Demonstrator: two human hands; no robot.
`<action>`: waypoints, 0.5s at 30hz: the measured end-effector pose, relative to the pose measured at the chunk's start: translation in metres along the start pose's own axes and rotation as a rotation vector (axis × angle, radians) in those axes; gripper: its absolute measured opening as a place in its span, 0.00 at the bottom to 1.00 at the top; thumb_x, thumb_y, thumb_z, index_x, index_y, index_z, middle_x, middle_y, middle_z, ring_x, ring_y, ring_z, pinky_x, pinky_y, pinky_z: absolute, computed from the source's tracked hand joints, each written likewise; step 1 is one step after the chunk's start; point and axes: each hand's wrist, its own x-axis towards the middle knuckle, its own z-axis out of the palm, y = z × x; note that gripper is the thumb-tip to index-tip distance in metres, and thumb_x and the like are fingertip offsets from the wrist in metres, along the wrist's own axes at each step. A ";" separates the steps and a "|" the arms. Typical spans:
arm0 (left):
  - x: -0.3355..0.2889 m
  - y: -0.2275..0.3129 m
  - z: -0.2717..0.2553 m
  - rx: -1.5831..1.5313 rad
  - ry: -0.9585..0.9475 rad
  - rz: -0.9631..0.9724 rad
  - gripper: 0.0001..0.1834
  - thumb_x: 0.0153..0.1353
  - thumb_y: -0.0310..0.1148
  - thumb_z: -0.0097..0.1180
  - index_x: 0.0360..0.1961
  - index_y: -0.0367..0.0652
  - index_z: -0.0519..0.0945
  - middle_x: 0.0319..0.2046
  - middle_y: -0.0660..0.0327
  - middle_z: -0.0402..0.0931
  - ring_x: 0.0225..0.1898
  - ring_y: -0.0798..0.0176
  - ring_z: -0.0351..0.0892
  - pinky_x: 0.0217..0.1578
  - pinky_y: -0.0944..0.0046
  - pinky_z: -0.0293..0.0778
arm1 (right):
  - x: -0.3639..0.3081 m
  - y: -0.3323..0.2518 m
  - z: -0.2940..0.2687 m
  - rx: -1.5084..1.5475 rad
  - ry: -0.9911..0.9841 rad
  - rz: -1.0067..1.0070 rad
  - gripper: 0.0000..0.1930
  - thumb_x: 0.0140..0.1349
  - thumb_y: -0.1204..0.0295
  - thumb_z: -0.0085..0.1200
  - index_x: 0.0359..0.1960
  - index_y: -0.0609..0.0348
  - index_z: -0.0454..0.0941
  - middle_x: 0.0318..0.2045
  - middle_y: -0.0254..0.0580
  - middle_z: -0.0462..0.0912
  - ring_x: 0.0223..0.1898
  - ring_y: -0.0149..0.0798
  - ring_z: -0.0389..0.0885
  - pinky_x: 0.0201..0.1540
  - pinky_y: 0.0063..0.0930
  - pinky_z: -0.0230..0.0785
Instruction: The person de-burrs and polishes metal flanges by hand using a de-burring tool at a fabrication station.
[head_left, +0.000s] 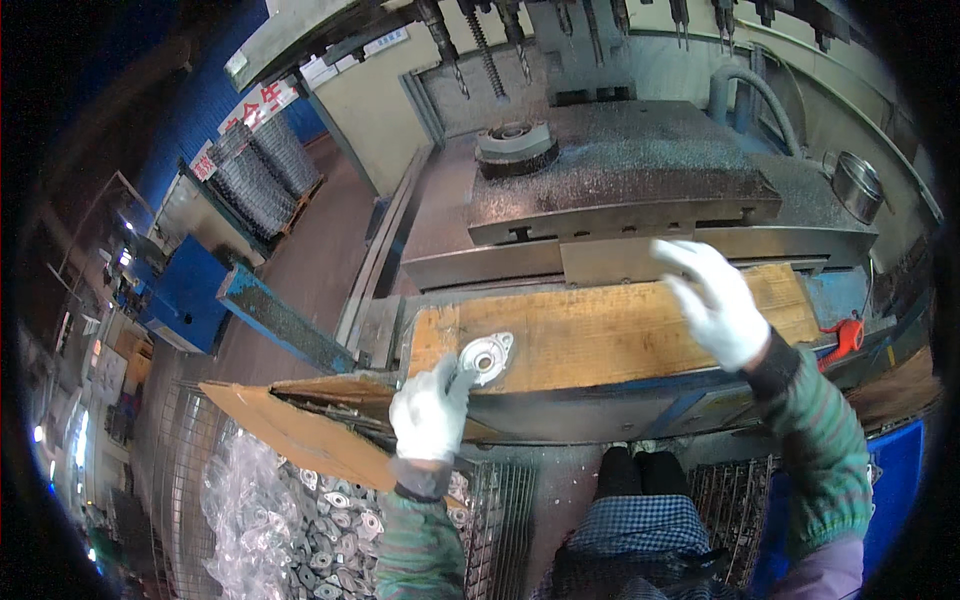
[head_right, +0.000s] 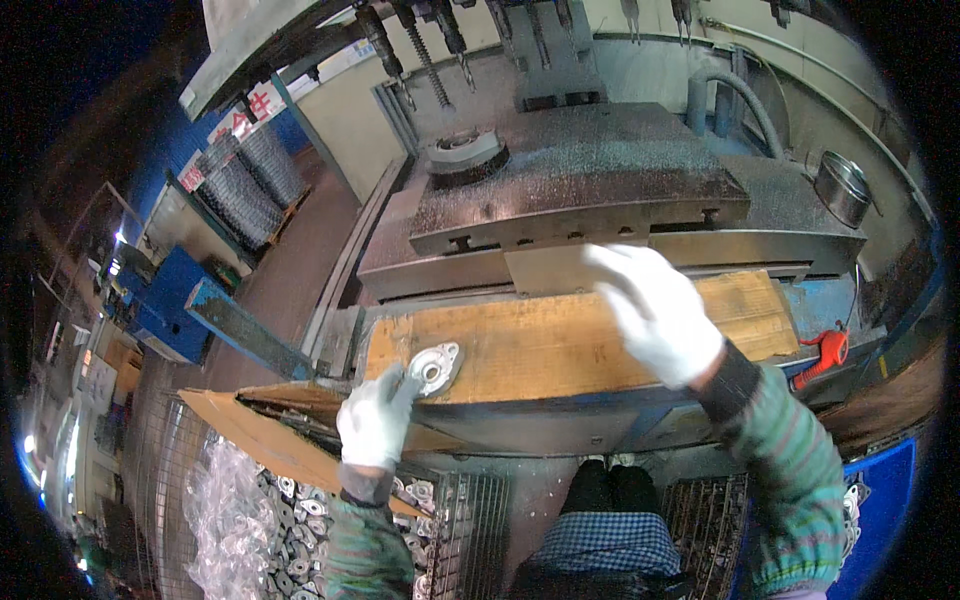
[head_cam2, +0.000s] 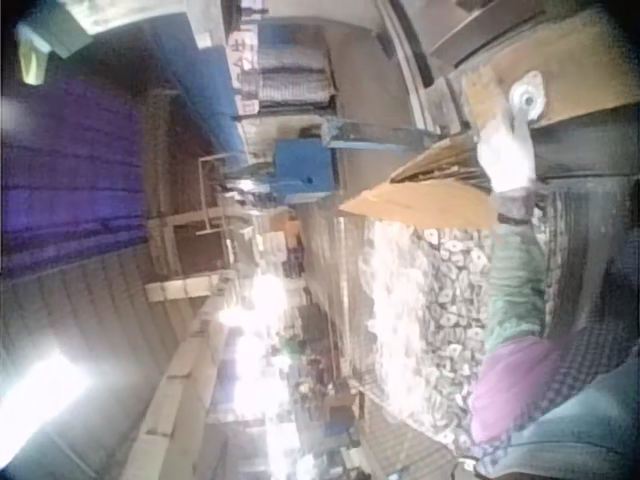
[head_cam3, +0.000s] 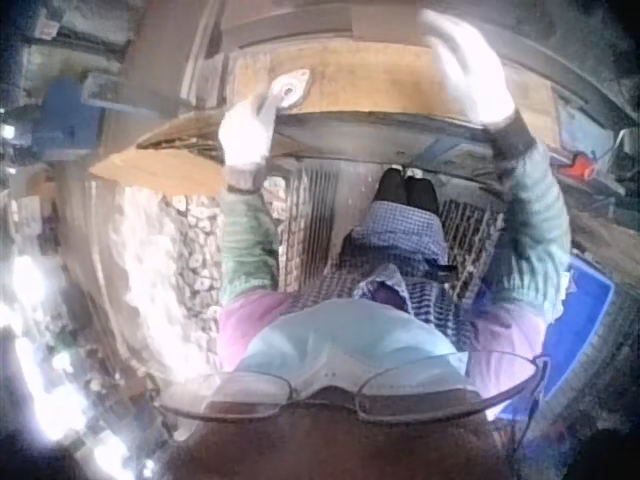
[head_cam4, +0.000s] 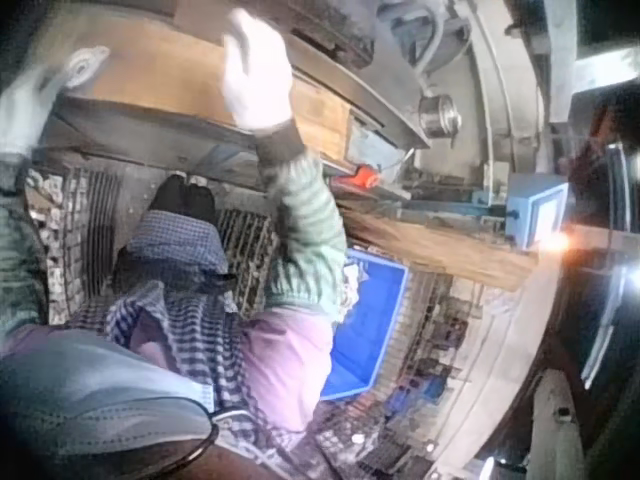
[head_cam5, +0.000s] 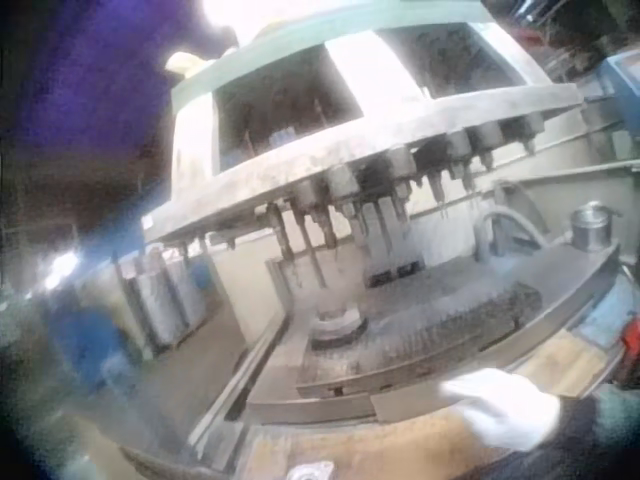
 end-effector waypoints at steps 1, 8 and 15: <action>0.001 0.000 0.002 0.036 0.045 0.070 0.20 0.46 0.42 0.60 0.39 0.45 0.77 0.25 0.52 0.76 0.30 0.48 0.76 0.33 0.56 0.70 | 0.018 0.002 0.013 -0.003 -0.009 -0.066 0.16 0.54 0.75 0.49 0.47 0.59 0.71 0.41 0.49 0.75 0.42 0.49 0.74 0.46 0.34 0.68; 0.012 0.012 -0.014 0.139 -0.179 0.330 0.24 0.40 0.46 0.64 0.37 0.45 0.75 0.18 0.60 0.75 0.27 0.54 0.77 0.33 0.57 0.70 | 0.120 0.010 0.070 -0.150 -0.005 -0.156 0.13 0.57 0.68 0.46 0.42 0.58 0.72 0.37 0.48 0.76 0.41 0.48 0.73 0.43 0.38 0.68; -0.004 0.022 0.005 -0.298 0.073 0.361 0.20 0.41 0.33 0.65 0.37 0.39 0.78 0.19 0.56 0.74 0.20 0.56 0.73 0.25 0.61 0.69 | 0.197 0.039 0.111 -0.424 -0.195 0.025 0.14 0.55 0.68 0.44 0.43 0.54 0.74 0.40 0.44 0.76 0.45 0.48 0.71 0.47 0.39 0.66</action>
